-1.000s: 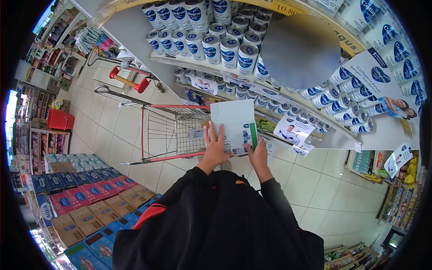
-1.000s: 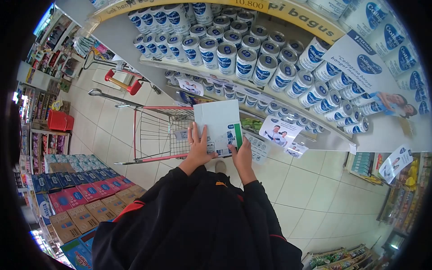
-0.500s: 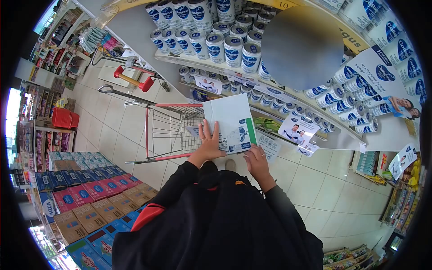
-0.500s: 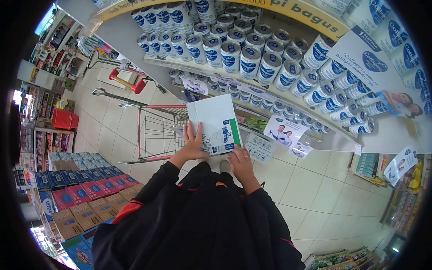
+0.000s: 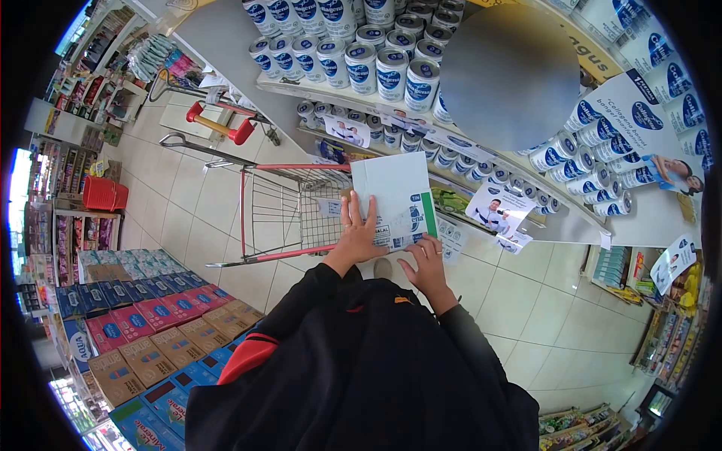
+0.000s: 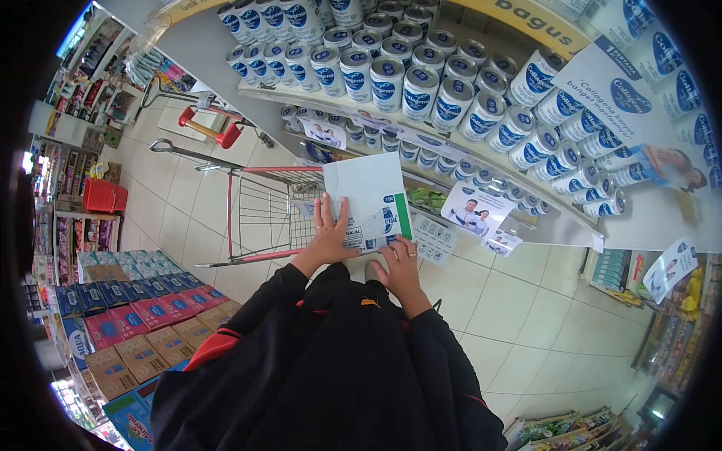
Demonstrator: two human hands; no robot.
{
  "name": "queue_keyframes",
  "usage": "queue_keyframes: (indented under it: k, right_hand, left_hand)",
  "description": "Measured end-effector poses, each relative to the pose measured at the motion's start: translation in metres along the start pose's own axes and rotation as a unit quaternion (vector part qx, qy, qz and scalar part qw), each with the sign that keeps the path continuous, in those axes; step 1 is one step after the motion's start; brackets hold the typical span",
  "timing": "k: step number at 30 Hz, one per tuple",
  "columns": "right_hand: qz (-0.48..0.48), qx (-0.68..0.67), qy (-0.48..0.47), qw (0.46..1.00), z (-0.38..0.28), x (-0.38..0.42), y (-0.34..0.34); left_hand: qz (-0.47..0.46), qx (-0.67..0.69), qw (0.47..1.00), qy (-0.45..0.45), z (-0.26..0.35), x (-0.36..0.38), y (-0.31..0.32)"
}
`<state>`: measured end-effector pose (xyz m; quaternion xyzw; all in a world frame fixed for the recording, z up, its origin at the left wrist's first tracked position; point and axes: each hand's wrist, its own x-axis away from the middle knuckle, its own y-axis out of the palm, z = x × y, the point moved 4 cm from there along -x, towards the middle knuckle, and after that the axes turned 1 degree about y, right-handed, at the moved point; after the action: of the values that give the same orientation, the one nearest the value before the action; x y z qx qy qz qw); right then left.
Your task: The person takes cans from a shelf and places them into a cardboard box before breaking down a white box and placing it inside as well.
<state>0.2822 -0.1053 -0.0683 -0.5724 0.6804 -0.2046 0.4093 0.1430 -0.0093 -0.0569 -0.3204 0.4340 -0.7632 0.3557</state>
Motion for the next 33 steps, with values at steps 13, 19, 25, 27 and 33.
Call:
queue_keyframes:
  k: [13, 19, 25, 27, 33]
  right_hand:
    - [0.002, 0.067, 0.019, 0.998, -0.016, -0.010, 0.018]
    - [-0.136, 0.165, -0.015, 0.977, -0.040, -0.045, -0.004]
    - [-0.324, 0.159, -0.188, 0.913, -0.031, -0.086, 0.006]
    - [-0.491, 0.171, -0.203, 0.829, -0.031, -0.090, 0.016]
    - [-0.514, 0.172, -0.225, 0.810, -0.024, -0.089, 0.029]
  left_hand:
    - [0.014, 0.030, 0.993, -0.109, 0.012, -0.002, 0.007]
    - [0.032, 0.038, 0.999, -0.018, -0.009, 0.001, 0.000]
    - [0.024, 0.042, 0.999, -0.025, -0.011, 0.002, -0.002]
    - [0.029, 0.041, 0.998, -0.026, -0.012, 0.004, -0.003]
    - [-0.004, 0.045, 0.998, -0.036, -0.005, 0.004, -0.007]
